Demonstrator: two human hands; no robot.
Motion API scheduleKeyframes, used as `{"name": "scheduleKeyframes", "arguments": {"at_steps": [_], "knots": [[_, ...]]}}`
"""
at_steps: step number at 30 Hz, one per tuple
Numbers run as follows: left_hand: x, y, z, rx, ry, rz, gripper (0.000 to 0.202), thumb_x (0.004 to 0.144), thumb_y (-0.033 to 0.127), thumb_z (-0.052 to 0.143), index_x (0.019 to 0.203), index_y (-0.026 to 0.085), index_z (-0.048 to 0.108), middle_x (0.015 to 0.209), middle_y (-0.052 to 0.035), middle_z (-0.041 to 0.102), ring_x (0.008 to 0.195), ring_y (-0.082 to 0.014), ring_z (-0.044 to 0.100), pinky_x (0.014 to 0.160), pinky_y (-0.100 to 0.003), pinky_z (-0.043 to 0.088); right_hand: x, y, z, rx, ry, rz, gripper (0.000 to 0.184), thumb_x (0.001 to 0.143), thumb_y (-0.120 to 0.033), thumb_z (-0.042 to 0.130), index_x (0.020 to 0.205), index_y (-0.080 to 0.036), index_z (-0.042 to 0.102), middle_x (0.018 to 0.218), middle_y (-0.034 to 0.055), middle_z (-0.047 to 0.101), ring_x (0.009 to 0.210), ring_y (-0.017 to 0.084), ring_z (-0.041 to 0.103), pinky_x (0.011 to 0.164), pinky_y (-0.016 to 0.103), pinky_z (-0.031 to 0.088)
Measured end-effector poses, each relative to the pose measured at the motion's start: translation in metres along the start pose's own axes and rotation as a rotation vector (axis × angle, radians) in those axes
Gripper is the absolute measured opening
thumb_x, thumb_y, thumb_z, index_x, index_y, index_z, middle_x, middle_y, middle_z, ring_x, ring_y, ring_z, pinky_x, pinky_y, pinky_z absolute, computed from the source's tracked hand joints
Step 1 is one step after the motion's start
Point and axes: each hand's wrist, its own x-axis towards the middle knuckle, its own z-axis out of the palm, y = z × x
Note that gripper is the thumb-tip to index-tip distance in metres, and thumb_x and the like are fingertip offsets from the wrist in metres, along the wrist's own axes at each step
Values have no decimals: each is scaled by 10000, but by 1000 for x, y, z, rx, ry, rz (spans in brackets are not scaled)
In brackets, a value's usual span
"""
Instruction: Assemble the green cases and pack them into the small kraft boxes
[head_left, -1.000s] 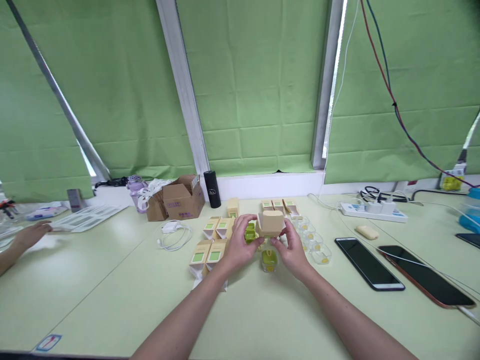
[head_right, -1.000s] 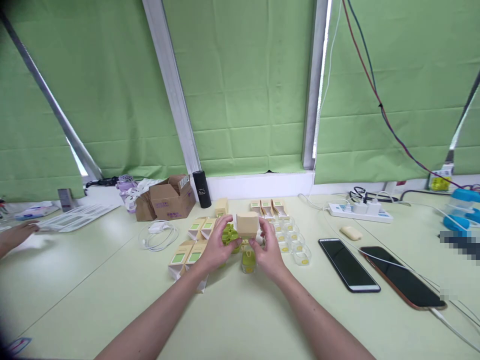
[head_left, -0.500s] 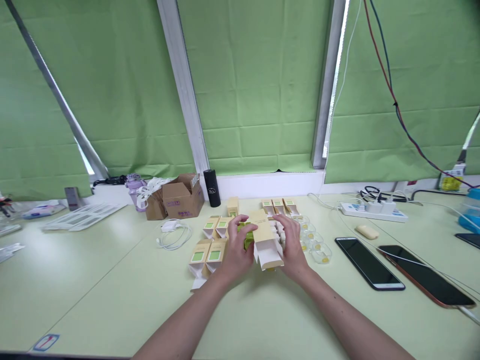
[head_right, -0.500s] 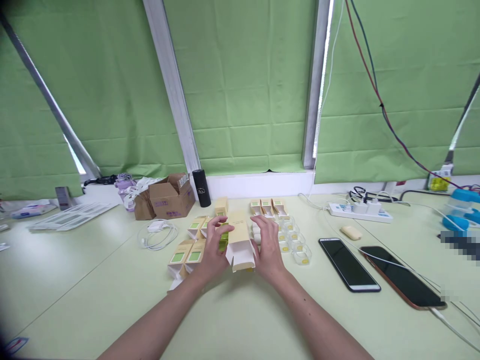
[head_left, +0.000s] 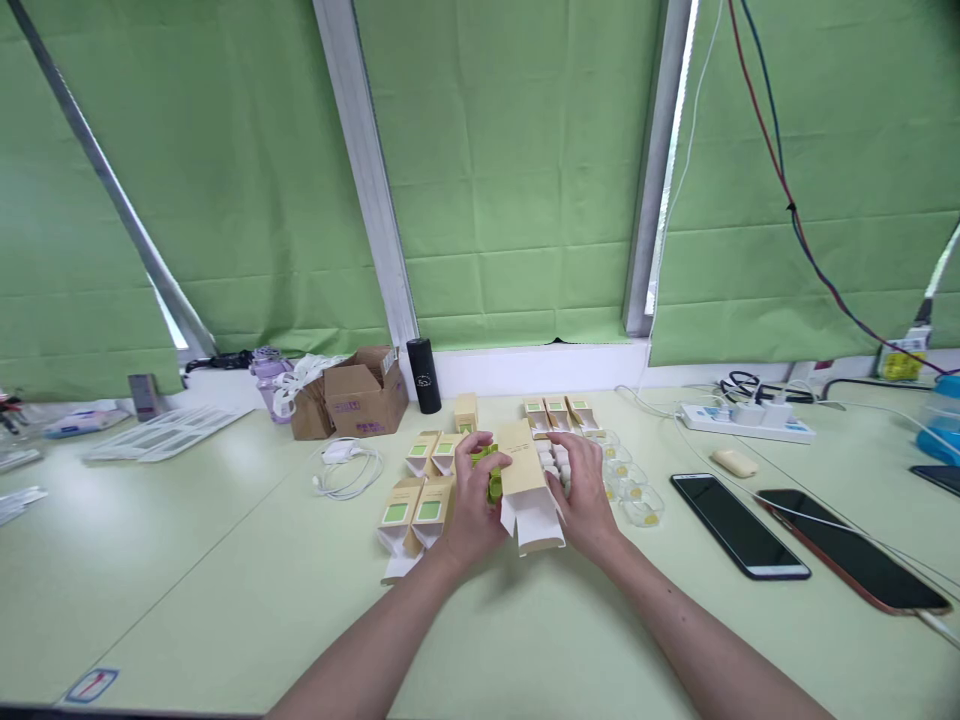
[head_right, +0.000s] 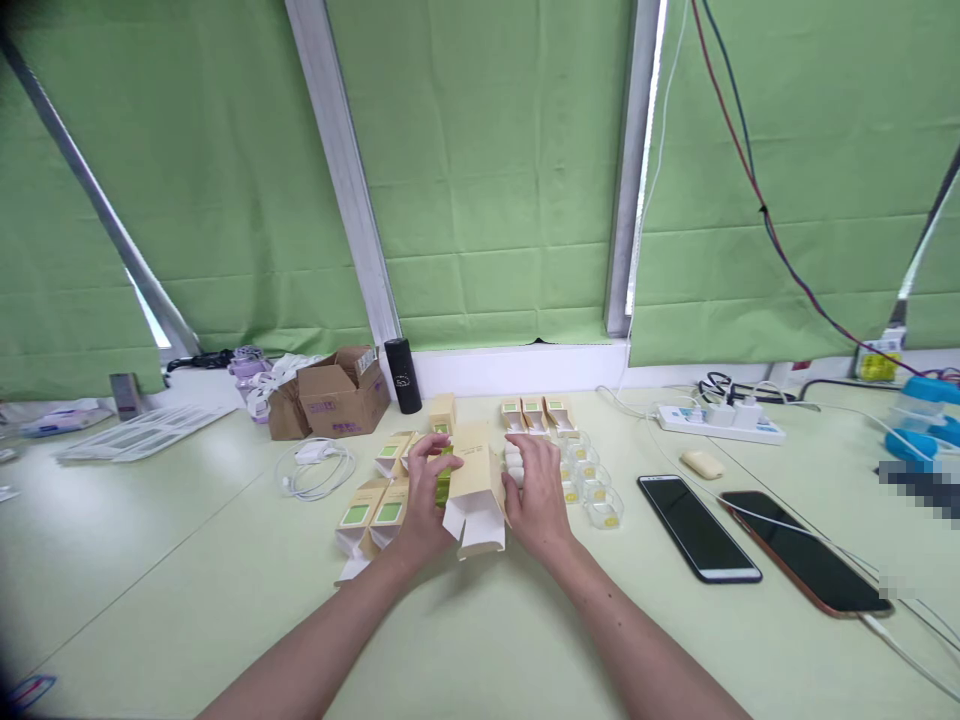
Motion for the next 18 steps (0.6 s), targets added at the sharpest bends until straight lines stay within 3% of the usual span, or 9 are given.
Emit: {"name": "scheduleKeyframes", "arguments": {"at_steps": [3,8,14,18], "knots": [[5,3,-3,-98,28,-19,605,806,252,839,1332,274,540,1467,-163,452,1411,-372,484,1125,-569,476,0,0,0,-6,9,-11,471,985,-222,538,1448,-290,486,1378,117,604,1301,356,495,1076,588,478],[11,2,-4,-276,87,-100,506,890,211,780,1355,285,592,1412,-146,623,1450,-360,473,1203,-615,414,1,0,-1,2,0,-25,489,979,-215,537,1458,-296,477,1383,117,594,1308,359,494,1095,608,464],[4,-6,6,-674,188,-431,573,865,410,877,1348,238,620,1380,-149,648,1303,-326,646,1105,-473,542,0,1,0,11,-12,-19,492,977,-220,548,1458,-293,473,1382,119,591,1292,365,494,1086,618,463],[8,-7,7,-764,183,-445,529,882,449,868,1280,188,637,1274,-153,700,1254,-304,670,1134,-440,508,0,1,0,14,-9,-22,486,969,-224,557,1444,-292,485,1375,120,598,1283,369,507,1082,624,466]]}}
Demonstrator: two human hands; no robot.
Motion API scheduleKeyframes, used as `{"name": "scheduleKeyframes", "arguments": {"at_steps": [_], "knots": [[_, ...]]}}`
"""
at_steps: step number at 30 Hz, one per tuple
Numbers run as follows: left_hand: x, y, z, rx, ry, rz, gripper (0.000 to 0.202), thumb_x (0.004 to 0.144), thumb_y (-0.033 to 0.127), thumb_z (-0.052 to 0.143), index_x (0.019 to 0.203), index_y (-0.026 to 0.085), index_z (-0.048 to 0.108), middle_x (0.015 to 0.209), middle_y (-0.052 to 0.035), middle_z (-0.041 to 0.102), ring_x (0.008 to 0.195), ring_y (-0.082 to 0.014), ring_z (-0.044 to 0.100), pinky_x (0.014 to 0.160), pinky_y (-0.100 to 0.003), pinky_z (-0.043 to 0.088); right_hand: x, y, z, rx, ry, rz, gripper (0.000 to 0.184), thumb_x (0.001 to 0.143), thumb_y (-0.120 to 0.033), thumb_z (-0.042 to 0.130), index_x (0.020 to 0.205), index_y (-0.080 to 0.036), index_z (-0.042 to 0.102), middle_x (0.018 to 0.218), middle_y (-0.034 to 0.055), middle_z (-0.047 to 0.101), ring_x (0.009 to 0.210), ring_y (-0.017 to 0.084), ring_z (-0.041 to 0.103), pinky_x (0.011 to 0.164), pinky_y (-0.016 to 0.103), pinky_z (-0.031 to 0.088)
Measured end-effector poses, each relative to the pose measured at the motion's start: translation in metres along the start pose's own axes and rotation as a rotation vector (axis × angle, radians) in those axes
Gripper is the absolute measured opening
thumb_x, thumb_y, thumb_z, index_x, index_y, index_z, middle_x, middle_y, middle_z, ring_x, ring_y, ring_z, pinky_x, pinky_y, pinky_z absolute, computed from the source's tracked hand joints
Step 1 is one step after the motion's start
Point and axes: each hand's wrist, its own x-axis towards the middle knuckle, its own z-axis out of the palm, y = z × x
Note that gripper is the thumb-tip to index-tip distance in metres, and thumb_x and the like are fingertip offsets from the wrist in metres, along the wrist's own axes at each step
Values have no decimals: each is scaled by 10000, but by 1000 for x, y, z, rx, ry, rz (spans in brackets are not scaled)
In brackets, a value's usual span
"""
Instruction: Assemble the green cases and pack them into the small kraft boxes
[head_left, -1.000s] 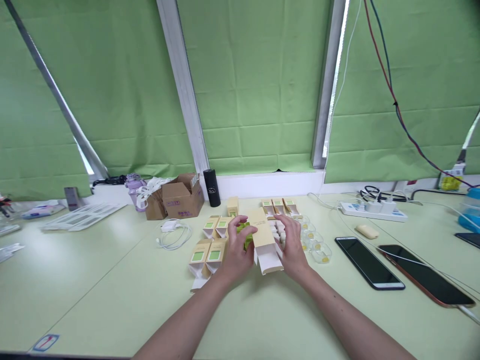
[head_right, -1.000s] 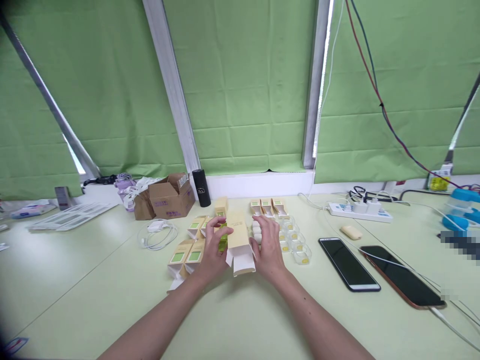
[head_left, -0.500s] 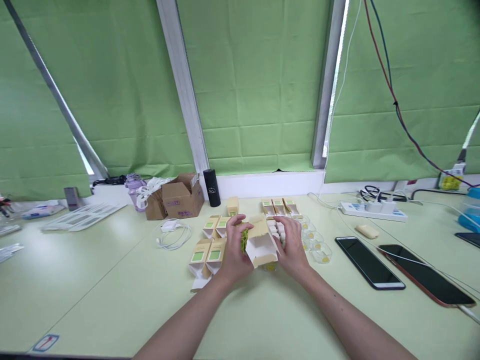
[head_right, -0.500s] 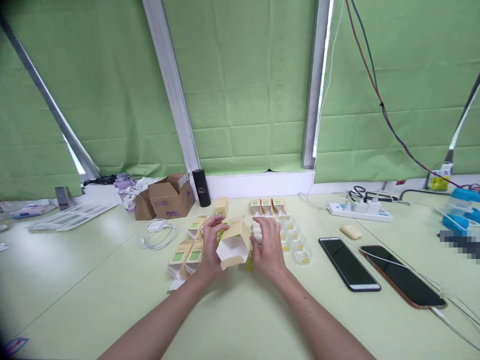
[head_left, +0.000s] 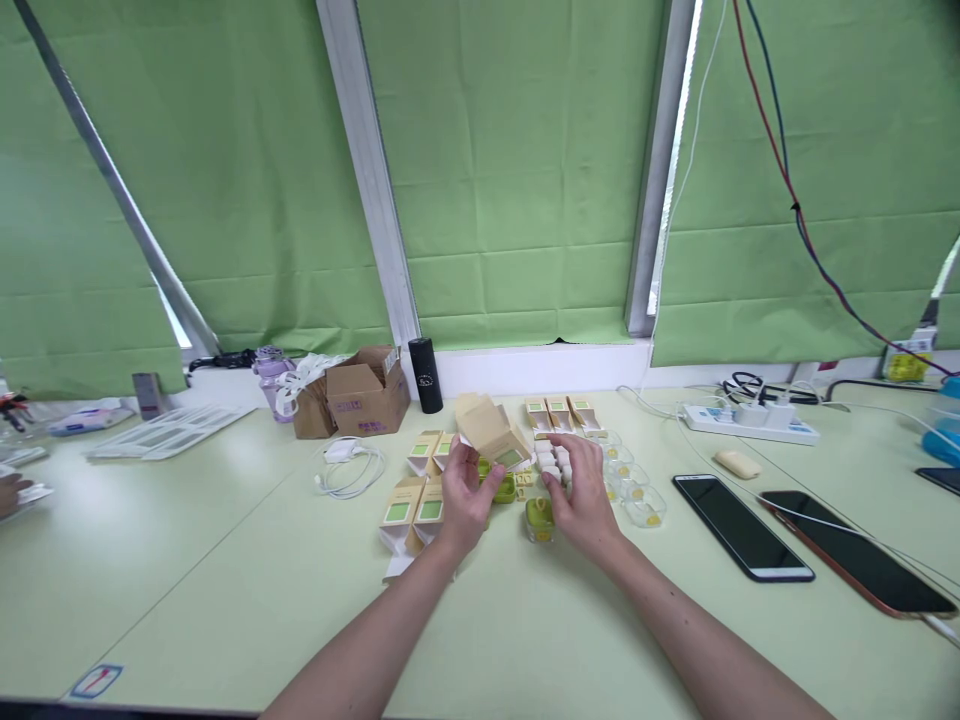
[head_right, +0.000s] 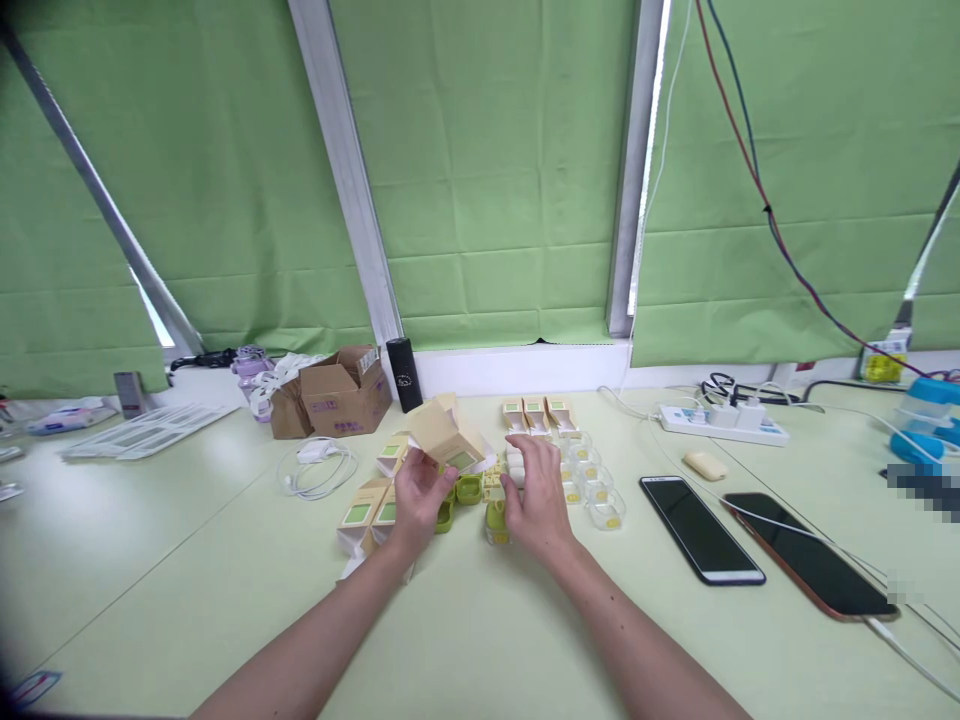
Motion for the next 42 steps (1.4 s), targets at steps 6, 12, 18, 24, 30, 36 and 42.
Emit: {"name": "scheduleKeyframes", "arguments": {"at_steps": [6,12,18,24,30,36,42], "knots": [[4,6,3,-72,-42,-93,650,916,456,837,1439,239,518,1366,-146,651,1214,-288,687,1030,-404,552,0,-3,-1,14,3,-11,497,964,-206,552,1449,-293,484,1379,115,597,1296,363,505,1093,629,461],[4,4,1,-71,-11,-110,745,907,461,841,1504,289,429,1474,-143,528,1158,-256,695,983,-388,574,0,-6,-1,77,-15,-18,509,976,-190,539,1467,-307,478,1402,120,567,1310,352,506,1059,618,504],[4,8,4,-85,-48,-155,555,917,483,821,1327,245,531,1400,-124,597,1078,-237,711,905,-359,586,-1,-8,0,195,-39,-20,516,985,-186,539,1480,-316,480,1450,137,510,1288,328,571,1007,570,569],[2,11,5,-96,-99,-258,578,957,521,767,1370,227,489,1108,-96,763,975,-237,747,808,-336,578,-1,-11,0,289,-72,-5,522,998,-184,530,1494,-338,479,1514,130,454,1178,275,659,1001,544,608],[1,9,4,-68,-116,-280,610,943,562,770,1377,221,508,1010,-64,780,869,-206,754,727,-292,550,-3,-14,-1,351,-140,11,508,1024,-160,485,1483,-376,497,1613,109,368,1229,254,664,1028,516,629],[1,7,5,-40,-134,-291,613,939,586,767,1366,225,515,1011,-65,783,865,-206,760,741,-305,566,-2,-16,-3,365,-128,32,470,1014,-122,460,1396,-361,595,1585,105,399,1371,276,592,1006,486,652],[0,2,3,-9,-151,-271,608,962,601,735,1377,234,483,898,-26,753,733,-172,708,688,-281,541,0,-17,-4,408,-123,87,420,1024,-157,471,1361,-346,635,1547,106,424,1302,260,632,983,465,654]]}}
